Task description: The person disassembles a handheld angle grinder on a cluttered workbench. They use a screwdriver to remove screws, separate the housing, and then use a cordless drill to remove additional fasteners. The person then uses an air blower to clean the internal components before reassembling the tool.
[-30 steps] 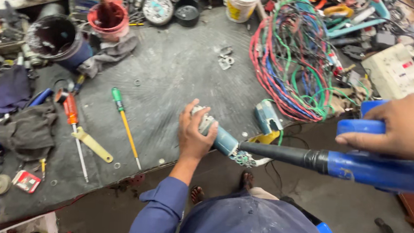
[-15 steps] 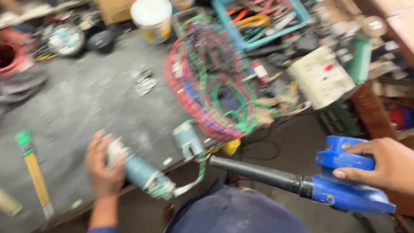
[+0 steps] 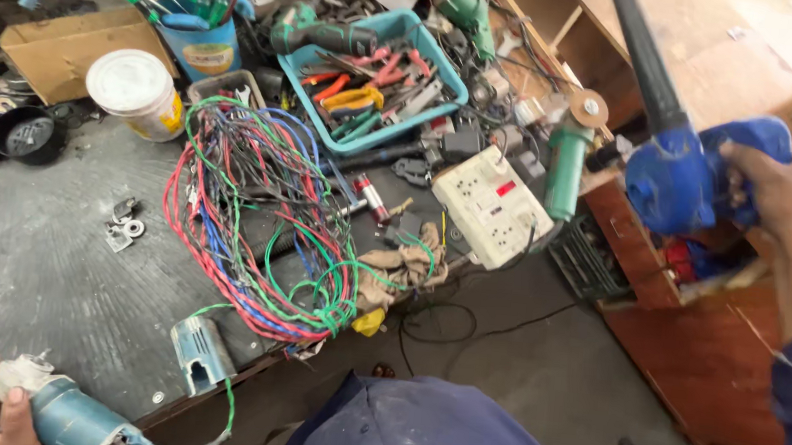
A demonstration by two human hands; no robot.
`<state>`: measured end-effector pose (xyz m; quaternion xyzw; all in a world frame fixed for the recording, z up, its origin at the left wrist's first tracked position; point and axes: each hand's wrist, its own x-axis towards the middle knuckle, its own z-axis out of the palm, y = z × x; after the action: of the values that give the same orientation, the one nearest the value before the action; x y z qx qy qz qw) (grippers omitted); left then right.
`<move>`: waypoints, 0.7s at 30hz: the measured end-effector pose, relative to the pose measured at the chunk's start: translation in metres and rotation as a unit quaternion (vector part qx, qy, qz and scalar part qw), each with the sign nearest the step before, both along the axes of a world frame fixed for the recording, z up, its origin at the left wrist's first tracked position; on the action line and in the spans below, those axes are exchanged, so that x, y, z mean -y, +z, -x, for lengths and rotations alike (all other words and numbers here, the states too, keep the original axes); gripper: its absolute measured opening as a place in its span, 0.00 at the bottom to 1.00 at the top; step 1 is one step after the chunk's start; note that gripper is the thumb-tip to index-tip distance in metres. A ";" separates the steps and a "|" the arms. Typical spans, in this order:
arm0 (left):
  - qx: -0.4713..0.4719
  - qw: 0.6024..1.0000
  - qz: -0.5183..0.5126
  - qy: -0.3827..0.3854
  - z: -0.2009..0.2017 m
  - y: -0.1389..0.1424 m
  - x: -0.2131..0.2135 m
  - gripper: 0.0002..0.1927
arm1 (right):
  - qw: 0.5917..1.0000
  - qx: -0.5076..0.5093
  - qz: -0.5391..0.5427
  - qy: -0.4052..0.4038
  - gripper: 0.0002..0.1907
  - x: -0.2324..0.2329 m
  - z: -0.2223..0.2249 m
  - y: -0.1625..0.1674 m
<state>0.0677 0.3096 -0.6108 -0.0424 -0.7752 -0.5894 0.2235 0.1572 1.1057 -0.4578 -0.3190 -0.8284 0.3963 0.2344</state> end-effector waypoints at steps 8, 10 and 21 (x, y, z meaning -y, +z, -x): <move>0.003 0.994 0.047 0.098 -0.001 0.036 -0.059 0.40 | 0.866 0.094 -0.476 0.118 0.22 0.003 0.160 0.062; 0.024 0.990 0.054 0.129 -0.001 0.044 -0.067 0.41 | 0.880 0.040 -0.451 0.141 0.21 0.007 0.191 0.064; 0.149 0.967 0.101 0.180 -0.003 0.087 -0.082 0.32 | 0.997 0.031 -0.042 0.054 0.20 0.032 0.294 0.013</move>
<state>0.0702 0.3916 -0.5234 0.1635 -0.8502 -0.4578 0.2021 -0.1370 1.0733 -0.4448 -0.2762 -0.8669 0.3634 0.2002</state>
